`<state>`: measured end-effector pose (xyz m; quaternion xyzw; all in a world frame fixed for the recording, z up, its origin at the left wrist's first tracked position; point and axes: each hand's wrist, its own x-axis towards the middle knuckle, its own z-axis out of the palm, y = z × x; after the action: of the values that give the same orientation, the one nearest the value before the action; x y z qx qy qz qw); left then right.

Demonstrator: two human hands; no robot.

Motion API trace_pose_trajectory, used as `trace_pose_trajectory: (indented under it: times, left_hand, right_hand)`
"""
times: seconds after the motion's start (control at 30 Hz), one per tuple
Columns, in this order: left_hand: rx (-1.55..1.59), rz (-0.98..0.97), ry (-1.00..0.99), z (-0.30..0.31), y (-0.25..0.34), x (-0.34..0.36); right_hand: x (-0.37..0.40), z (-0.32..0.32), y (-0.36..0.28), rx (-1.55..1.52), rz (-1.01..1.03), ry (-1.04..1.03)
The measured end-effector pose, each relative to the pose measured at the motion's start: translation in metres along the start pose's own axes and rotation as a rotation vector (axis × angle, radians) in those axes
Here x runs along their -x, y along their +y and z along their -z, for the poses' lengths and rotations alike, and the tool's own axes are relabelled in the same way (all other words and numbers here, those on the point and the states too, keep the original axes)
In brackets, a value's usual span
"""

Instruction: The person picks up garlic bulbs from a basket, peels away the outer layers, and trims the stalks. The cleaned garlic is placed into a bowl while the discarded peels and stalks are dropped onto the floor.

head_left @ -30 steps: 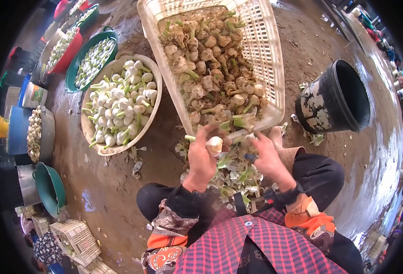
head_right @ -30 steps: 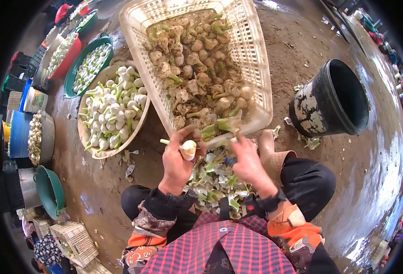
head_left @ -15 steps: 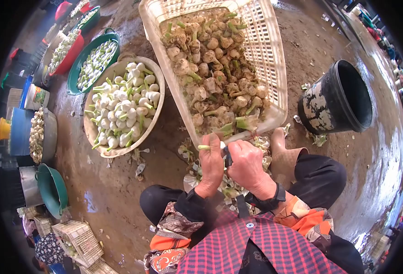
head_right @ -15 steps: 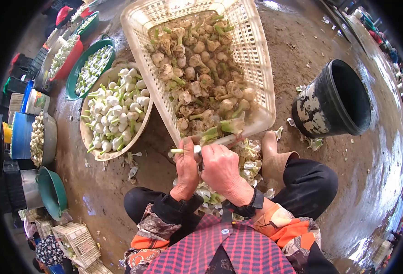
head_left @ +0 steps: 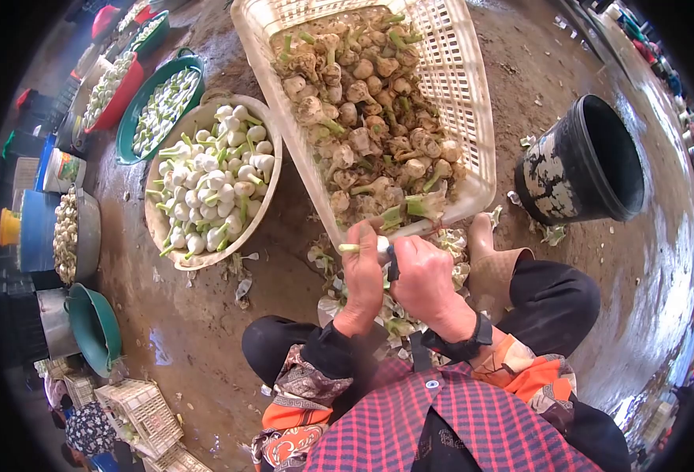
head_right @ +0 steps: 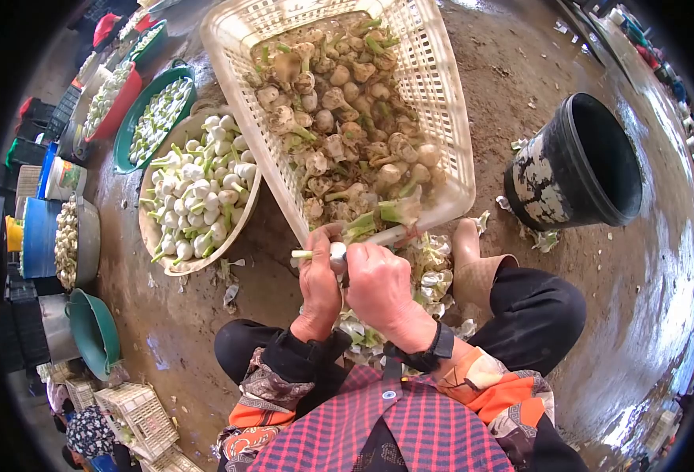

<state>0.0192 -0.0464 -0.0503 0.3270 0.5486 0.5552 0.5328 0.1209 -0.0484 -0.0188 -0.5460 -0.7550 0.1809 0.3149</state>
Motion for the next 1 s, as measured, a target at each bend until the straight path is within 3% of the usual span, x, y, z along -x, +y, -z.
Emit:
trace_pose_trajectory:
  times: [0.07, 0.1, 0.2, 0.23, 0.4, 0.47, 0.57, 0.63, 0.67, 0.73, 0.77, 0.87, 0.9, 0.93, 1.0]
  left_hand:
    - [0.138, 0.097, -0.025, 0.001, 0.013, -0.001]
    - [0.18, 0.095, -0.011, 0.002, 0.011, -0.003]
    - [0.245, 0.124, 0.0, 0.003, 0.015, -0.005]
    - [0.157, 0.094, 0.008, 0.002, 0.014, -0.005]
    - [-0.122, -0.028, -0.001, 0.003, 0.002, -0.007]
    - [-0.027, 0.016, -0.016, 0.001, 0.013, -0.002]
    - [0.145, -0.023, -0.128, 0.007, 0.021, -0.005]
    - [0.751, 0.199, -0.352, 0.02, 0.018, -0.016]
    - [0.772, 0.174, -0.366, 0.02, 0.019, -0.015]
    - [0.813, 0.125, -0.391, 0.011, 0.033, -0.01]
    - [0.925, 0.082, -0.55, 0.017, 0.024, -0.016]
    - [1.193, 0.175, -0.485, 0.018, 0.04, -0.015]
    - [1.228, 0.165, -0.523, 0.019, 0.042, -0.016]
    - [1.198, 0.187, -0.468, 0.019, 0.045, -0.015]
    - [1.14, 0.24, -0.38, 0.011, 0.052, -0.012]
  right_hand:
    - [-0.003, -0.003, 0.006, -0.111, -0.018, 0.052]
    - [-0.003, -0.003, 0.012, -0.242, -0.155, -0.01]
    - [-0.004, 0.002, 0.018, -0.52, -0.17, -0.011]
    - [-0.004, 0.003, 0.015, -0.326, 0.004, 0.086]
    - [0.0, 0.004, 0.001, -0.031, 0.031, -0.023]
    - [-0.001, -0.002, 0.002, 0.071, 0.089, 0.012]
    - [-0.004, -0.003, 0.011, -0.206, 0.029, 0.048]
    - [-0.002, 0.01, 0.014, -1.008, -0.449, -0.081]
    - [-0.002, 0.019, 0.016, -1.402, -0.693, -0.151]
    - [0.005, 0.037, 0.018, -1.616, -0.676, -0.149]
    - [0.011, 0.046, 0.02, -1.721, -0.58, -0.15]
    - [0.027, 0.068, 0.041, -1.928, -0.41, -0.236]
    - [0.032, 0.079, 0.043, -1.453, -0.736, -0.225]
    - [0.027, 0.081, 0.041, -1.239, -0.664, -0.507]
    - [0.039, 0.053, 0.046, 0.144, -0.141, -0.739]
